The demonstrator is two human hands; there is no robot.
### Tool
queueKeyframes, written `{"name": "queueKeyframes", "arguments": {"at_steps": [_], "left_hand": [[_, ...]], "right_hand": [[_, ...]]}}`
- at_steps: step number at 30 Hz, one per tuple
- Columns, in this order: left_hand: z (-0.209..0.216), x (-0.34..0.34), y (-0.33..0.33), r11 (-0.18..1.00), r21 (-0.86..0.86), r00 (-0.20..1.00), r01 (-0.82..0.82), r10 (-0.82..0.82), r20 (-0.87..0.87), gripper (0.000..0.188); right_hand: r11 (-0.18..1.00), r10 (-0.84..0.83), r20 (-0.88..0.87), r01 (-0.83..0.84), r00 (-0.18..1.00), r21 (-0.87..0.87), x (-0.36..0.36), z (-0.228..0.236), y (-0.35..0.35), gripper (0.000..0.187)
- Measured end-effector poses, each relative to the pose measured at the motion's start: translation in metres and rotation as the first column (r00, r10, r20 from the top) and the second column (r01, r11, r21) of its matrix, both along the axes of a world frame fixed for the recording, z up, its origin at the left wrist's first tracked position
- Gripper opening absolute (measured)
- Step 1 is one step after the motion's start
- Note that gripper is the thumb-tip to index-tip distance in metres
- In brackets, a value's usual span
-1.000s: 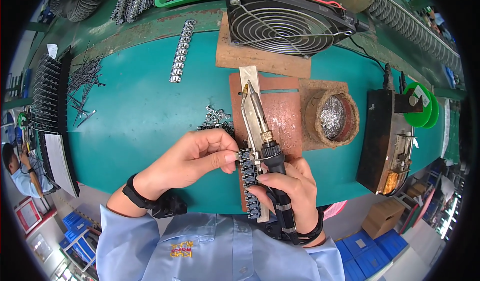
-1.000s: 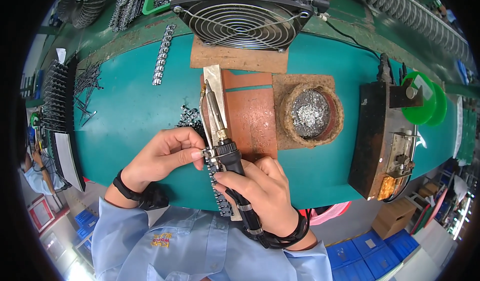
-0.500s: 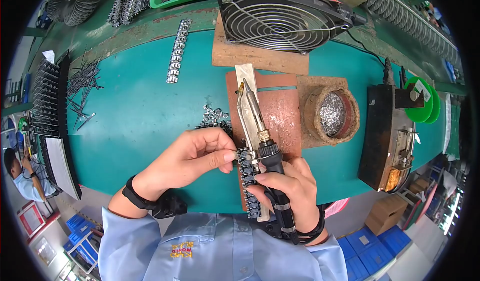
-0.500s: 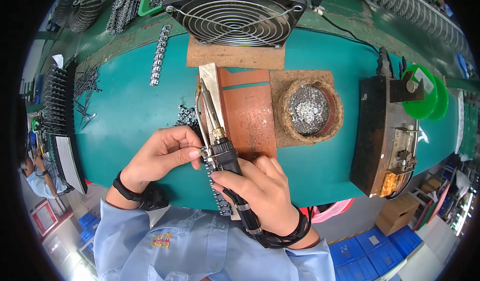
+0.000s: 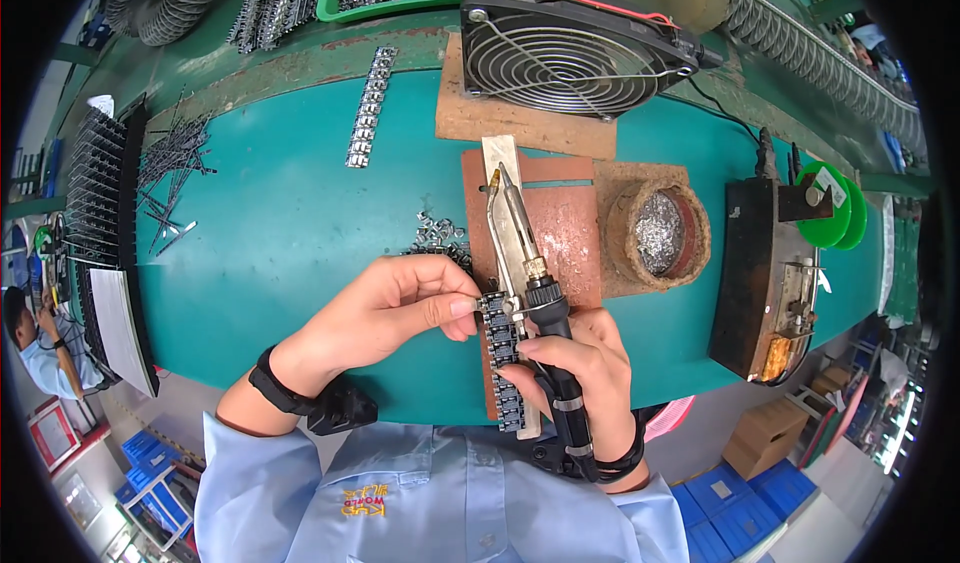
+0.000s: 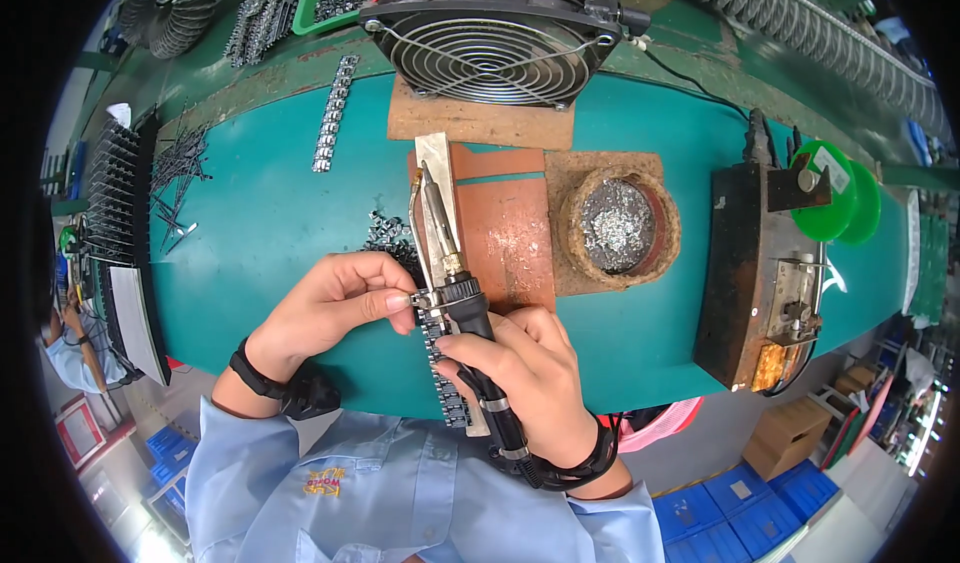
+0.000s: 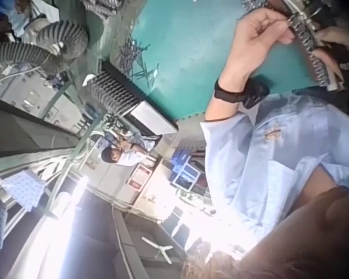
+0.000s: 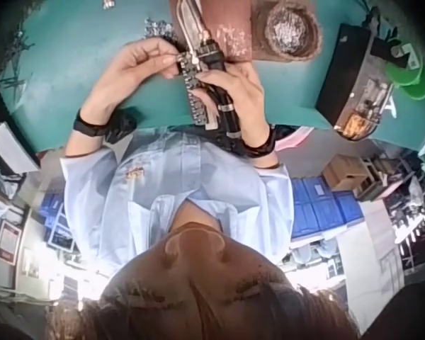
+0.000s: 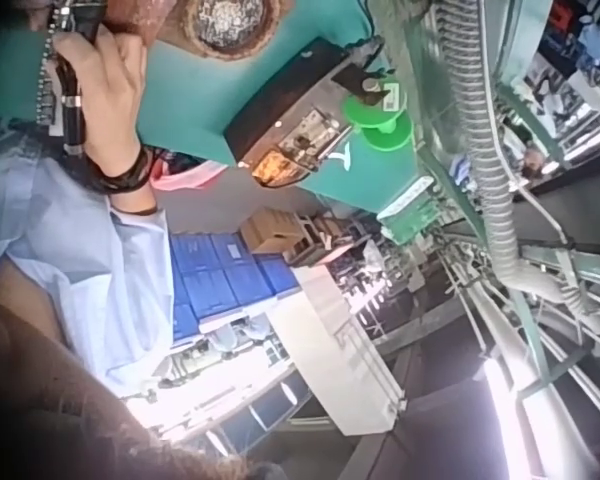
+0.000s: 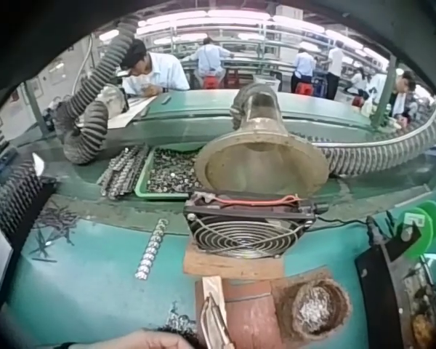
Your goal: The person picks up small metal components by hand and places them onto a circuit board strip, then uses a soldering iron to melt solder onto the connection points. This process is repeated for each component on the strip before the person sets the completed board aside.
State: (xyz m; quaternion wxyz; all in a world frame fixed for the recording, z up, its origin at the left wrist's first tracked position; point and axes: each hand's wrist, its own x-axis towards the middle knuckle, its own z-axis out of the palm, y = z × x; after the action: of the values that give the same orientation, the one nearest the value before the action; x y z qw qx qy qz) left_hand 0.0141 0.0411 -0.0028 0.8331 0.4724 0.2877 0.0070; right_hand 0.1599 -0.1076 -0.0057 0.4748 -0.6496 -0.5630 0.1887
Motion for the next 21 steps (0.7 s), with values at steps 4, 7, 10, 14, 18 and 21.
{"name": "queueKeyframes", "arguments": {"at_steps": [4,7,10,14,18,21], "left_hand": [[-0.0015,-0.0014,0.0003,1.0,-0.016,1.0,-0.002,0.002,0.013,0.011],[-0.0002,-0.0017,-0.0003,1.0,-0.018,1.0,-0.004,0.004,0.012,0.011],[0.0007,-0.0014,-0.0005,1.0,-0.018,1.0,-0.006,0.006,0.0,0.011],[-0.0001,-0.0019,-0.0011,1.0,-0.016,1.0,-0.005,0.005,-0.001,0.011],[-0.003,-0.0019,-0.001,1.0,-0.002,1.0,-0.002,0.002,0.015,0.011],[-0.0056,-0.0036,-0.0011,0.999,0.017,0.999,0.03,-0.031,0.043,0.014]], "right_hand": [[1.0,-0.011,-0.003,0.011,1.0,0.002,-0.0013,0.001,-0.0007,0.043],[1.0,-0.009,0.0,0.009,1.0,0.009,-0.0019,0.0015,-0.0009,0.044],[1.0,-0.008,0.003,0.008,1.0,0.018,-0.0024,0.0012,-0.0005,0.045],[1.0,-0.006,0.0,0.006,1.0,0.026,-0.0036,0.0012,-0.0003,0.046],[0.999,-0.014,-0.002,0.014,1.0,0.032,-0.0034,0.0018,0.0,0.046],[1.0,0.01,0.01,-0.01,1.0,0.016,-0.0017,0.0031,-0.0007,0.046]]}}
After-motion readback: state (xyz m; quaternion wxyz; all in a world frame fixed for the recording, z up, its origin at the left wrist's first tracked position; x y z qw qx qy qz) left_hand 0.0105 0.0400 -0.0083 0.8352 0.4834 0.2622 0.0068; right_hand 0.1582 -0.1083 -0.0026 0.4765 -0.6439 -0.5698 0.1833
